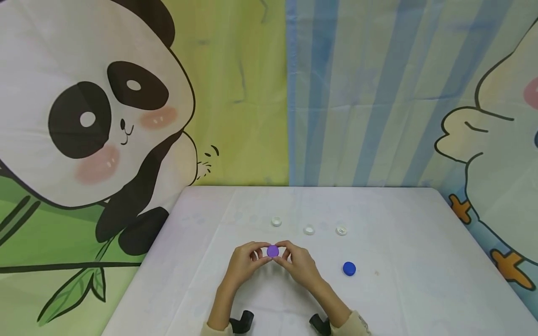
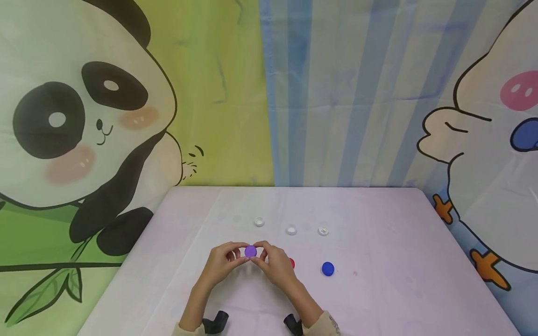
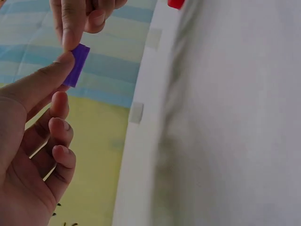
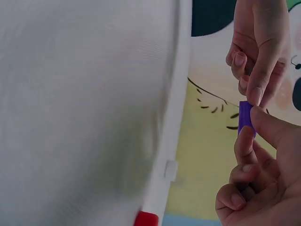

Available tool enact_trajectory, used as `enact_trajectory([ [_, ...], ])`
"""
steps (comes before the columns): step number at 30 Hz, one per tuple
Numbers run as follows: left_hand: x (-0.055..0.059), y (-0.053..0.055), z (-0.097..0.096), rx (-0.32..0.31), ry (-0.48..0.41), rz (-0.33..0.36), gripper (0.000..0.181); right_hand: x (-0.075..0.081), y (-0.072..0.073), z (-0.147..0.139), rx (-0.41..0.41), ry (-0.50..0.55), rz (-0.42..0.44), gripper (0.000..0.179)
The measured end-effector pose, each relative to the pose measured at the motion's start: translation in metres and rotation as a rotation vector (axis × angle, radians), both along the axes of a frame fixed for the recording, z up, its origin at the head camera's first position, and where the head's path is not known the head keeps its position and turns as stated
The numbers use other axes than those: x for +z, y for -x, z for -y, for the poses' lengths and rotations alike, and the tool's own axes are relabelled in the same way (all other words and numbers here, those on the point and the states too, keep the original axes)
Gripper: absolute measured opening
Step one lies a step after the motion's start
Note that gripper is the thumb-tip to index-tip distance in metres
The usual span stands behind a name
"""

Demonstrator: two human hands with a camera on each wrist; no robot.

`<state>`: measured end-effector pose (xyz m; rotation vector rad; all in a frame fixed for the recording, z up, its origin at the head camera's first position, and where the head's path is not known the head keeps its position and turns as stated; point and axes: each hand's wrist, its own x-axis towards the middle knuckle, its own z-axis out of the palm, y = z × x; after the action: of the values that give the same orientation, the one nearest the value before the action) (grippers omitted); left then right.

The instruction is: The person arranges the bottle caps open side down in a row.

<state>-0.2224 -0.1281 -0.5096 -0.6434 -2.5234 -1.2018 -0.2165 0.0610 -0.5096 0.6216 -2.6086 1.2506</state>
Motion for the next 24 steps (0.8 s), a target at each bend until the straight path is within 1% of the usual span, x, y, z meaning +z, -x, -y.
enact_trajectory([
  [4, -0.009, 0.002, 0.004, 0.015, 0.042, 0.031, 0.028, -0.010, 0.004, 0.005, 0.014, -0.081, -0.010, 0.028],
  [7, -0.016, 0.003, 0.007, 0.011, 0.060, 0.085, 0.027, -0.015, 0.006, 0.007, 0.012, -0.114, 0.005, 0.026],
  [10, -0.024, 0.005, 0.008, 0.014, 0.074, 0.159, 0.026, -0.018, 0.008, 0.008, 0.008, -0.144, 0.038, 0.025],
  [12, -0.028, 0.006, 0.009, 0.011, 0.085, 0.185, 0.025, -0.021, 0.009, 0.009, 0.006, -0.166, 0.053, 0.025],
  [18, -0.034, 0.007, 0.009, 0.003, 0.109, 0.212, 0.026, -0.028, 0.010, 0.010, -0.001, -0.211, 0.067, 0.025],
  [24, -0.035, 0.008, 0.008, -0.015, 0.145, 0.226, 0.028, -0.028, 0.010, 0.011, 0.000, -0.242, 0.063, 0.025],
])
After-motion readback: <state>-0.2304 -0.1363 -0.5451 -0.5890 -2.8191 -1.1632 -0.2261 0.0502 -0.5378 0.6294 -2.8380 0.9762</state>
